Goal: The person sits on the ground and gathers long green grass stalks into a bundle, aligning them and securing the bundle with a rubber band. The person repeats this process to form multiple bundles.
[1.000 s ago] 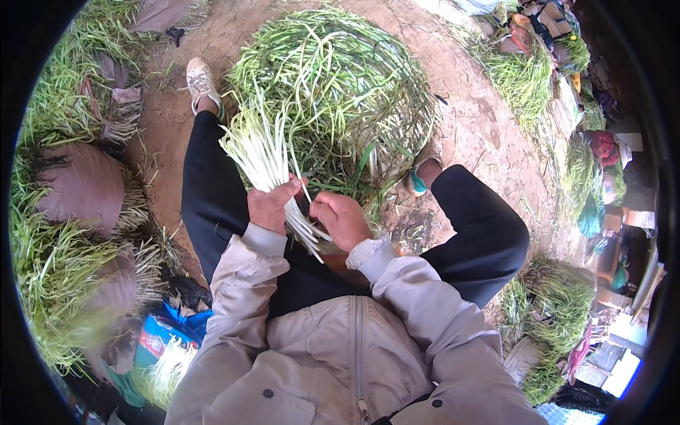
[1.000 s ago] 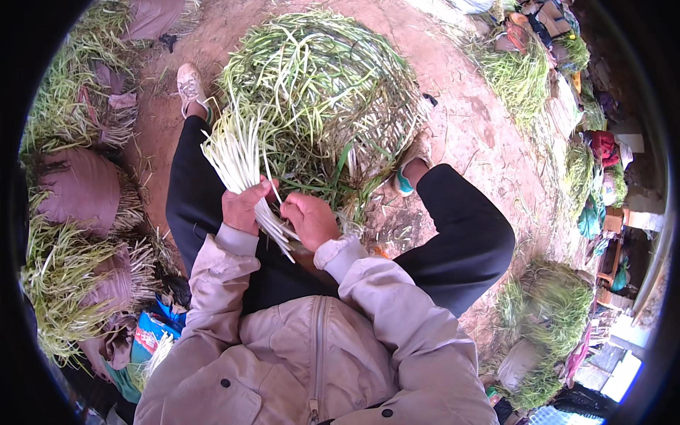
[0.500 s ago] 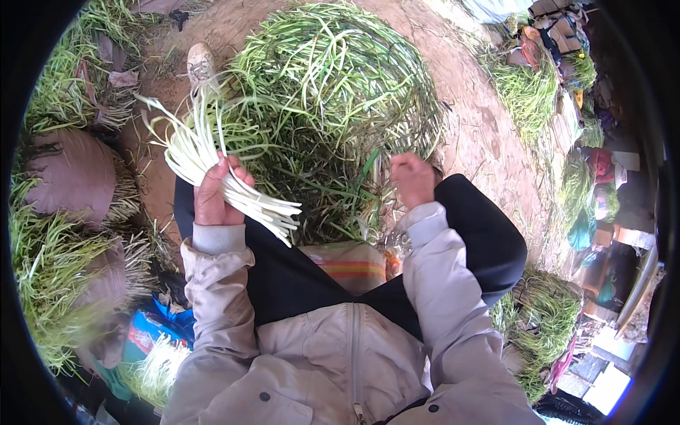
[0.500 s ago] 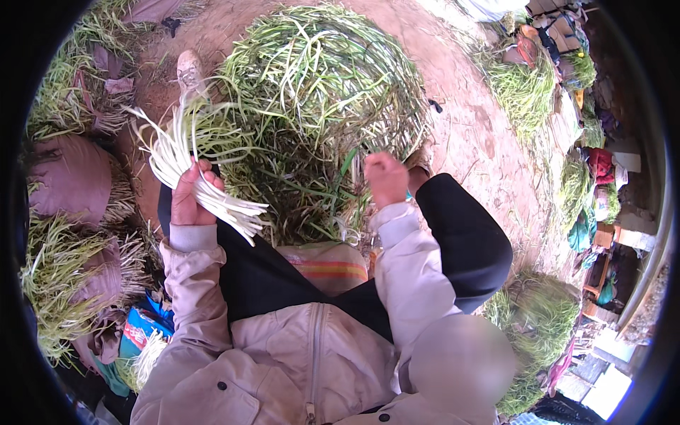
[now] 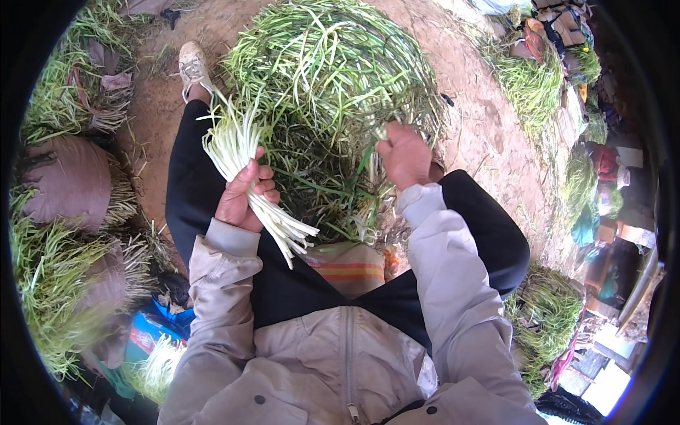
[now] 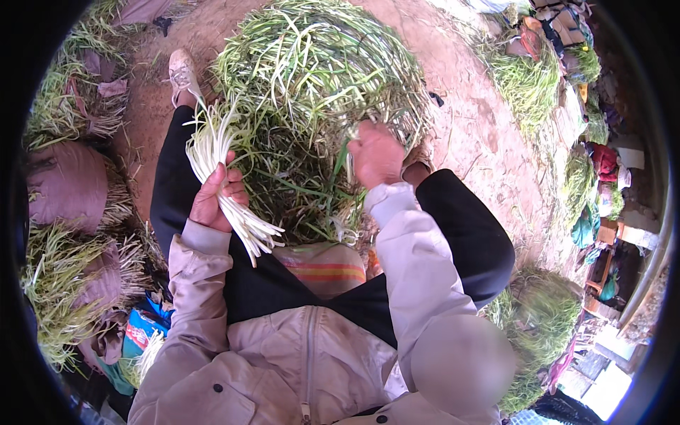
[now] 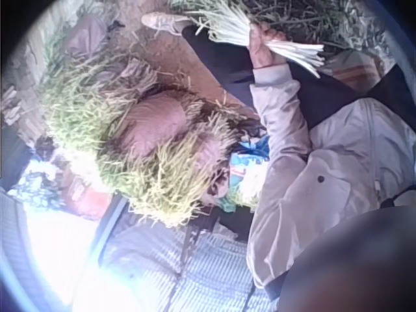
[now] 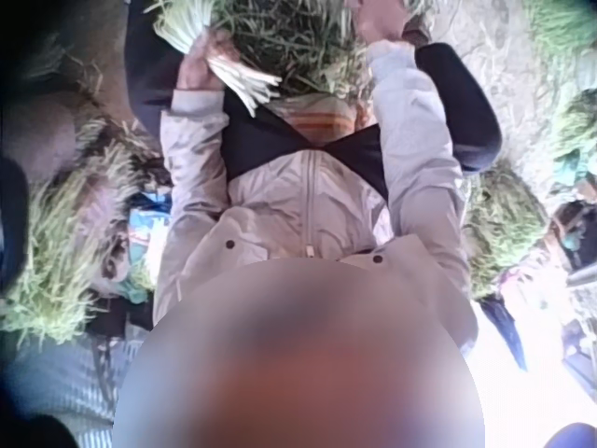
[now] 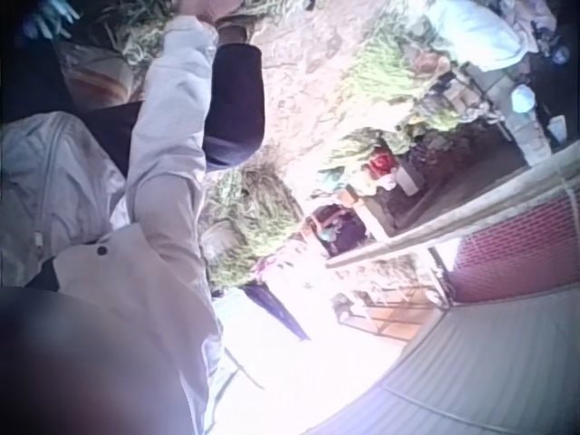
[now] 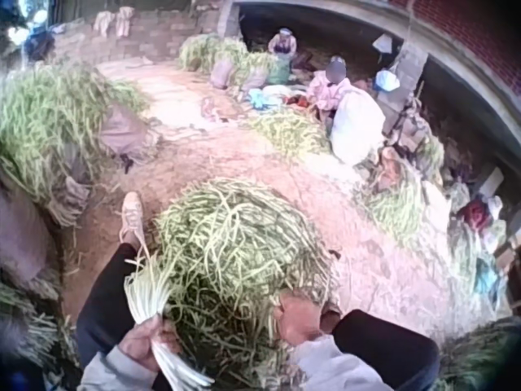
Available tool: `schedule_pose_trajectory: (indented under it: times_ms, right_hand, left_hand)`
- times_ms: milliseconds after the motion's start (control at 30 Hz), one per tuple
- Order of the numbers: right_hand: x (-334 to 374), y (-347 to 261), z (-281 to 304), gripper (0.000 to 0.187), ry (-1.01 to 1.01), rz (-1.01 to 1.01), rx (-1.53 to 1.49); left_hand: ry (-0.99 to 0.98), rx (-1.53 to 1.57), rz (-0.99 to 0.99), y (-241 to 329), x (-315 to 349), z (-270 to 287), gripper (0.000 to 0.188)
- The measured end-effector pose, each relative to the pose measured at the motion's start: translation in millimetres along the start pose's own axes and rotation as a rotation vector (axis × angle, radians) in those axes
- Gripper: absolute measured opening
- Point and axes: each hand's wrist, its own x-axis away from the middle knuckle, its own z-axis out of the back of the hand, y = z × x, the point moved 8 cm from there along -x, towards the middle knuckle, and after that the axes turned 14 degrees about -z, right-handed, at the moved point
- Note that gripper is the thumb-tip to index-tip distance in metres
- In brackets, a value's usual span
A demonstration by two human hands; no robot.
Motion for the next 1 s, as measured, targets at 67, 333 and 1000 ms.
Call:
schedule_pose_trajectory:
  times_ms: [67,333,1000]
  right_hand:
    - [29,-15,-13,0.023,-0.047,0.052,-0.071]
    - [169,-31,-122,0.017,-0.466,0.105,-0.067]
    - [119,43,-128,0.030,-0.446,-0.110,-0.244]
  left_hand:
    - [-0.021,-0.049,0.019,-3,1,0,0.040]
    - [-0.022,-0.088,0.008,-5,3,1,0.046]
    - [-0.063,-0.071,0.031,-4,9,4,0.045]
